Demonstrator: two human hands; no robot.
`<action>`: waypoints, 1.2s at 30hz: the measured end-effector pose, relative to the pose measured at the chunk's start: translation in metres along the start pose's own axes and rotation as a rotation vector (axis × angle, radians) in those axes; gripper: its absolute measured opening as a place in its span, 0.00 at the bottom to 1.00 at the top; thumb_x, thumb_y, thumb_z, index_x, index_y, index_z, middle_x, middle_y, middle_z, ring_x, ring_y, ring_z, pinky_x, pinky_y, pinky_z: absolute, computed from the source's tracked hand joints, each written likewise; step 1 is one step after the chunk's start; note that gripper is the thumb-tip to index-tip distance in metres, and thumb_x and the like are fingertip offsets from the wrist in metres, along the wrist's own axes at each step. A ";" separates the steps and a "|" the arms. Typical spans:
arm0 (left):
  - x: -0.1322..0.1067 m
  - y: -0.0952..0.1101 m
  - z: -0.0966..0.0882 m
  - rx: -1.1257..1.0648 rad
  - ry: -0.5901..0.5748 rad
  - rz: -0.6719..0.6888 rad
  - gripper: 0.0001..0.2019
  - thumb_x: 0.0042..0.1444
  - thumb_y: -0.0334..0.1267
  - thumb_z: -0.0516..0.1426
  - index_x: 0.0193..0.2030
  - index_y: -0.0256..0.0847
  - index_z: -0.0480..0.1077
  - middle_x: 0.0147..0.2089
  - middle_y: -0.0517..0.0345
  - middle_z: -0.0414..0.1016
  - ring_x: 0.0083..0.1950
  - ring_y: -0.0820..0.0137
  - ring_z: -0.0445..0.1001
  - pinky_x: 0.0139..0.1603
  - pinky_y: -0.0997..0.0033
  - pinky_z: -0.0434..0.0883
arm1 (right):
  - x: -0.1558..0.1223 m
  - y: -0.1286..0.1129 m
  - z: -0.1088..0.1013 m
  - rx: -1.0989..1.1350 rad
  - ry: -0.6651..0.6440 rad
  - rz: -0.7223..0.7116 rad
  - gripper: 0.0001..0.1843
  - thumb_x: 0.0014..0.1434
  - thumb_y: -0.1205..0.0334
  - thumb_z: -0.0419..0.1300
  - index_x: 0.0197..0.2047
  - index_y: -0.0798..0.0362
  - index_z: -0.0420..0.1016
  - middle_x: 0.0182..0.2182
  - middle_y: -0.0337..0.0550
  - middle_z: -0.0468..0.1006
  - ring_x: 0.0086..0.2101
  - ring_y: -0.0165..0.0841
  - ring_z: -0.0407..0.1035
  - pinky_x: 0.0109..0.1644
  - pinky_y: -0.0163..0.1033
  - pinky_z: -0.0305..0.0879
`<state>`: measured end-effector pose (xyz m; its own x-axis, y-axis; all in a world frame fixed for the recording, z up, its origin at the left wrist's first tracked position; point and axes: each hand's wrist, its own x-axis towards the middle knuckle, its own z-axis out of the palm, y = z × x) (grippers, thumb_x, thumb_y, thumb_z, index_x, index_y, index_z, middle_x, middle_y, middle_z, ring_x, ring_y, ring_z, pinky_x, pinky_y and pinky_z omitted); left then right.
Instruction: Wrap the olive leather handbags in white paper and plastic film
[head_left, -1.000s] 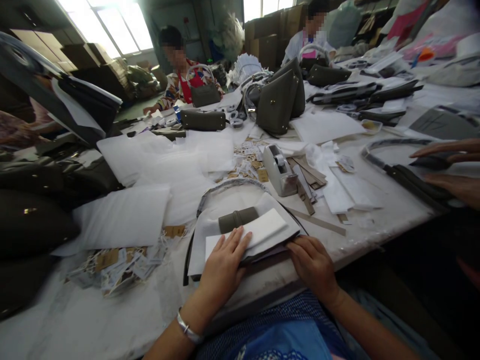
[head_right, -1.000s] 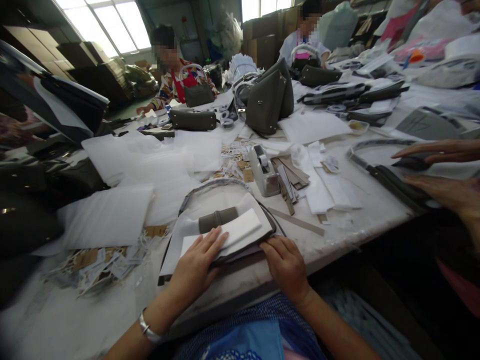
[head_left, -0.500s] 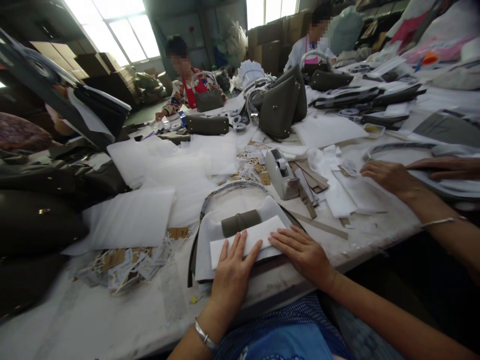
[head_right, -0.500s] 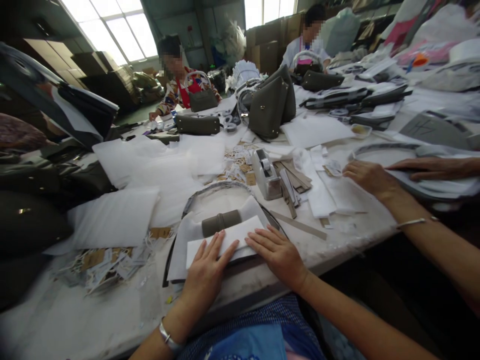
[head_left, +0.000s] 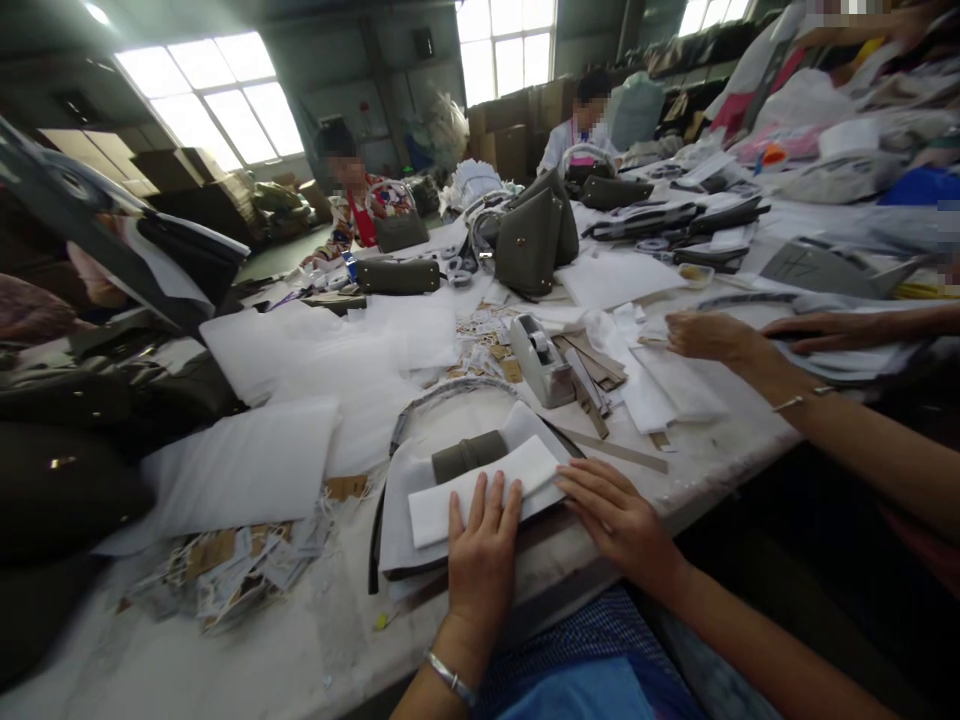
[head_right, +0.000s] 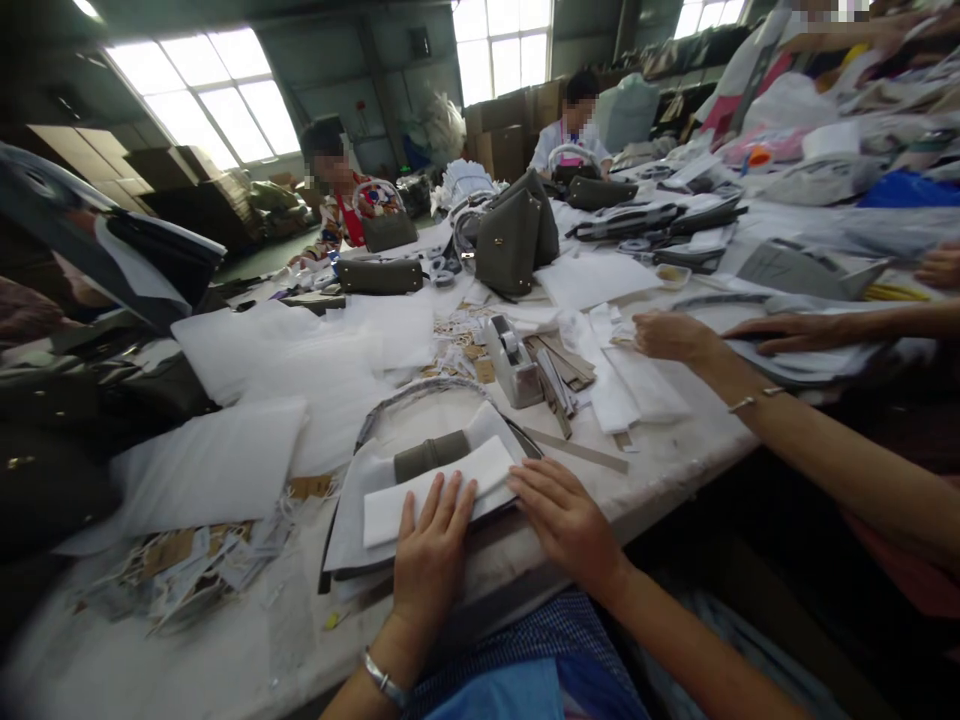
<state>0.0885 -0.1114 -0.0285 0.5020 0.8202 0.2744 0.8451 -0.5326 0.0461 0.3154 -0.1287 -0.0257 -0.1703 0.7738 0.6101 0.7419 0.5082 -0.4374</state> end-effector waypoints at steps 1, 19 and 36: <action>-0.001 0.000 0.001 0.006 0.010 -0.002 0.29 0.66 0.26 0.46 0.72 0.49 0.53 0.72 0.55 0.55 0.73 0.56 0.53 0.70 0.35 0.56 | -0.007 0.000 -0.003 0.055 0.057 0.167 0.19 0.67 0.64 0.57 0.60 0.47 0.73 0.57 0.47 0.75 0.59 0.42 0.68 0.66 0.54 0.64; -0.012 -0.013 0.013 0.043 0.280 0.025 0.31 0.64 0.24 0.43 0.73 0.47 0.51 0.72 0.60 0.58 0.73 0.62 0.54 0.75 0.48 0.48 | 0.029 -0.042 -0.010 1.368 -0.078 0.990 0.26 0.57 0.53 0.68 0.57 0.49 0.73 0.51 0.48 0.79 0.53 0.44 0.73 0.57 0.48 0.70; -0.006 -0.037 0.017 0.037 0.466 0.093 0.29 0.67 0.36 0.52 0.73 0.34 0.51 0.69 0.43 0.62 0.73 0.59 0.53 0.75 0.59 0.48 | 0.036 -0.044 -0.008 1.161 -0.105 0.835 0.27 0.58 0.48 0.67 0.56 0.52 0.72 0.44 0.46 0.80 0.45 0.40 0.75 0.51 0.46 0.73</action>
<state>0.0575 -0.0936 -0.0483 0.4472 0.5835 0.6778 0.8107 -0.5847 -0.0315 0.2821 -0.1266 0.0208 -0.0403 0.9922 -0.1181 -0.2845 -0.1247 -0.9505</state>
